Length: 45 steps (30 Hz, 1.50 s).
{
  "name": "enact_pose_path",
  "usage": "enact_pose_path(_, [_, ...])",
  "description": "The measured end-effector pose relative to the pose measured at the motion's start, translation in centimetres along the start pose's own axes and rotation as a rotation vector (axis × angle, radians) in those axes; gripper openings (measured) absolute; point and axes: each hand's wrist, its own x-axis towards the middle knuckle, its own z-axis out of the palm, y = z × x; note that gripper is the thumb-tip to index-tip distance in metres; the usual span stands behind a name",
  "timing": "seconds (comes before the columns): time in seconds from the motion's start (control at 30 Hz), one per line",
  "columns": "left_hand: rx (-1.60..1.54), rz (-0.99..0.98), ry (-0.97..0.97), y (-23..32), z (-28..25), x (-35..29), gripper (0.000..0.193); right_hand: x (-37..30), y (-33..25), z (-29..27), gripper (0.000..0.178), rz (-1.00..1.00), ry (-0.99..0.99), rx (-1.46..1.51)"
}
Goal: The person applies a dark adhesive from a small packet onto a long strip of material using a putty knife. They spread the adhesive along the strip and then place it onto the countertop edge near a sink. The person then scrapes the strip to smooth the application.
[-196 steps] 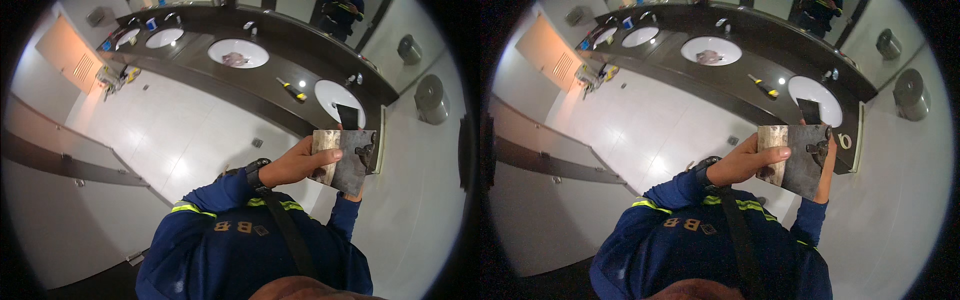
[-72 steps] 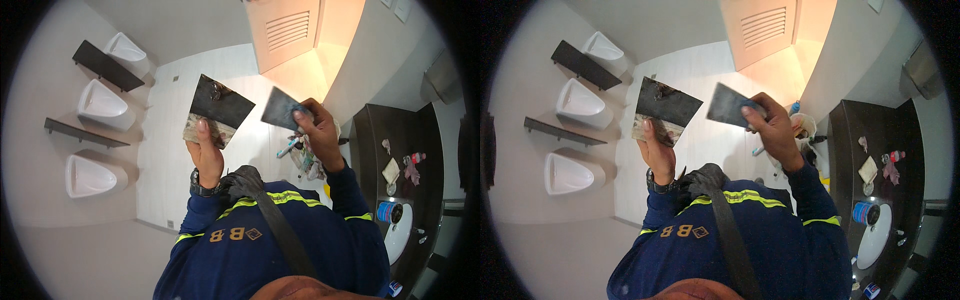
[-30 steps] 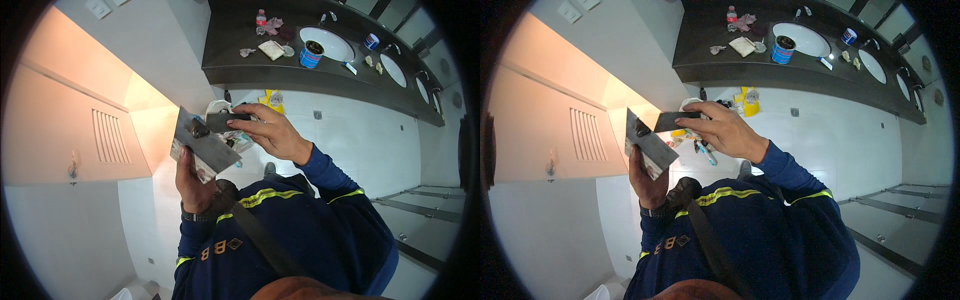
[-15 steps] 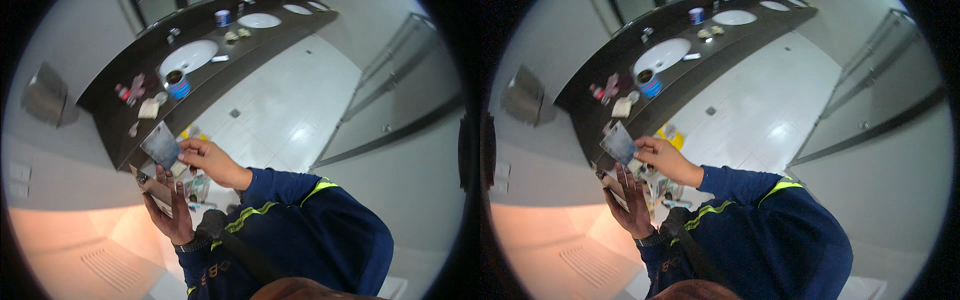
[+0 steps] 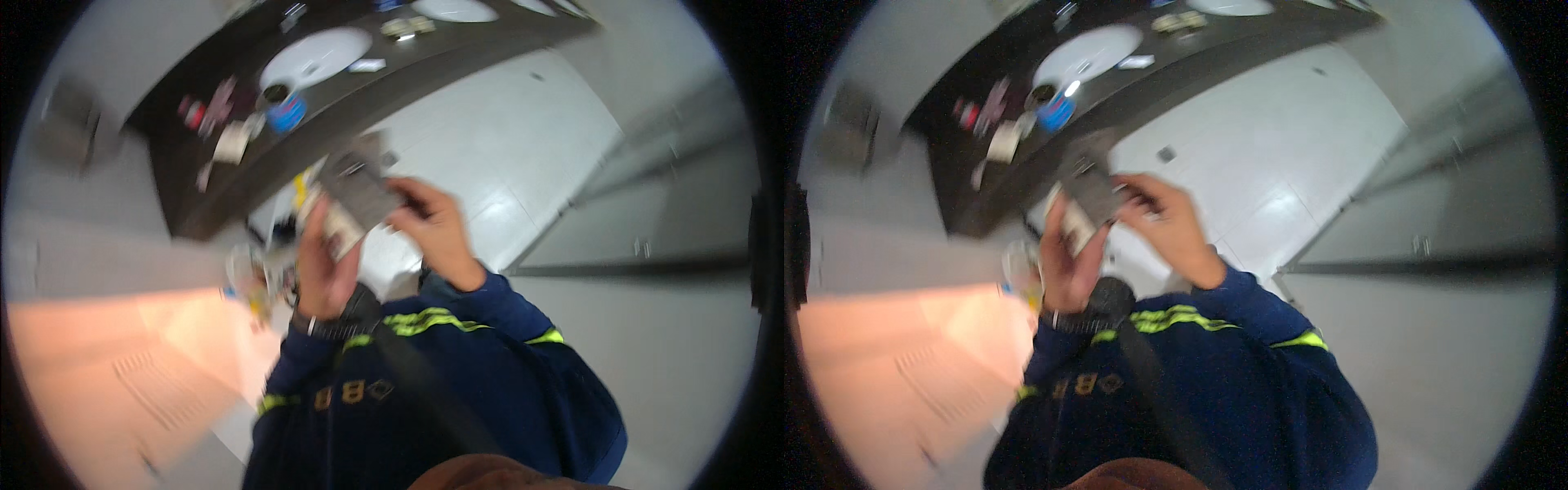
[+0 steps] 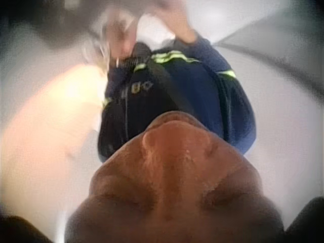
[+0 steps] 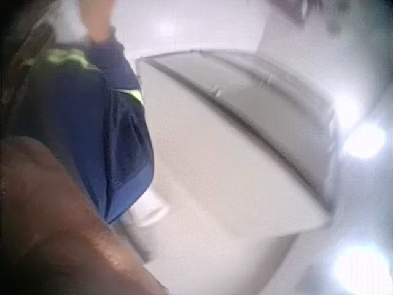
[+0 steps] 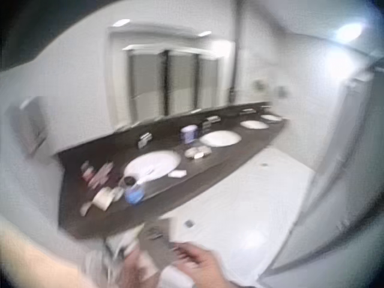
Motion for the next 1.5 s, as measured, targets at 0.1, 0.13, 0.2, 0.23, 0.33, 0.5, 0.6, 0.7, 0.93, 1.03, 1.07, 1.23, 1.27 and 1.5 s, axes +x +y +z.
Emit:
enact_pose_path(0.1, [-0.725,-0.608,0.052,0.7,3.2,3.5,0.055,1.5,2.4,-5.9,0.038,0.050,-0.015,0.001])
enact_pose_path(0.13, [-1.268,-1.018,0.376,1.8,4.3,5.6,0.043,1.9,2.8,-8.0,0.035,0.094,0.036,-0.068])
enact_pose_path(0.2, [-1.234,-1.049,0.470,0.1,4.0,4.9,0.039,2.3,5.8,-12.3,0.032,0.214,0.044,-0.251])
enact_pose_path(0.23, [-1.170,-1.069,0.630,-0.9,3.1,4.3,0.043,2.3,8.1,-14.7,0.032,0.284,0.007,-0.327])
enact_pose_path(0.33, [0.375,-0.583,0.423,-4.6,-3.6,-1.7,0.068,2.8,15.1,-20.9,0.035,0.448,-0.206,-0.534])
enact_pose_path(0.5, [-0.407,-0.599,1.297,-1.2,-15.6,-10.5,0.040,4.4,23.0,-21.3,0.040,0.327,-0.899,-1.082])
enact_pose_path(0.6, [-0.388,-0.523,1.544,2.0,-19.3,-16.6,0.037,5.2,28.1,-17.7,0.042,0.319,-1.091,-1.129])
enact_pose_path(0.7, [-0.344,-0.542,1.652,4.3,-22.2,-22.1,0.037,6.0,30.9,-10.4,0.042,0.303,-1.158,-1.104])
enact_pose_path(0.93, [-0.364,-0.547,1.793,4.8,-27.7,-30.8,0.036,3.6,34.0,6.8,0.041,0.198,-1.305,-0.987])
enact_pose_path(1.03, [-0.355,-0.574,1.827,4.6,-28.8,-33.0,0.036,3.5,34.5,15.8,0.039,0.111,-1.440,-0.930])
enact_pose_path(1.07, [-0.377,-0.590,1.817,4.3,-29.0,-34.1,0.036,3.6,35.4,18.5,0.038,0.086,-1.495,-0.922])
enact_pose_path(1.23, [-0.333,-0.718,1.849,2.8,-29.1,-38.5,0.040,3.1,41.6,31.7,0.038,0.137,-1.520,-0.684])
enact_pose_path(1.27, [-0.313,-0.731,1.867,1.8,-29.3,-38.5,0.040,3.1,43.5,34.7,0.037,0.173,-1.494,-0.616])
enact_pose_path(1.5, [-0.484,-0.827,1.951,-9.6,-29.2,-38.4,0.041,4.9,64.6,52.8,0.045,0.320,-1.109,-0.630])
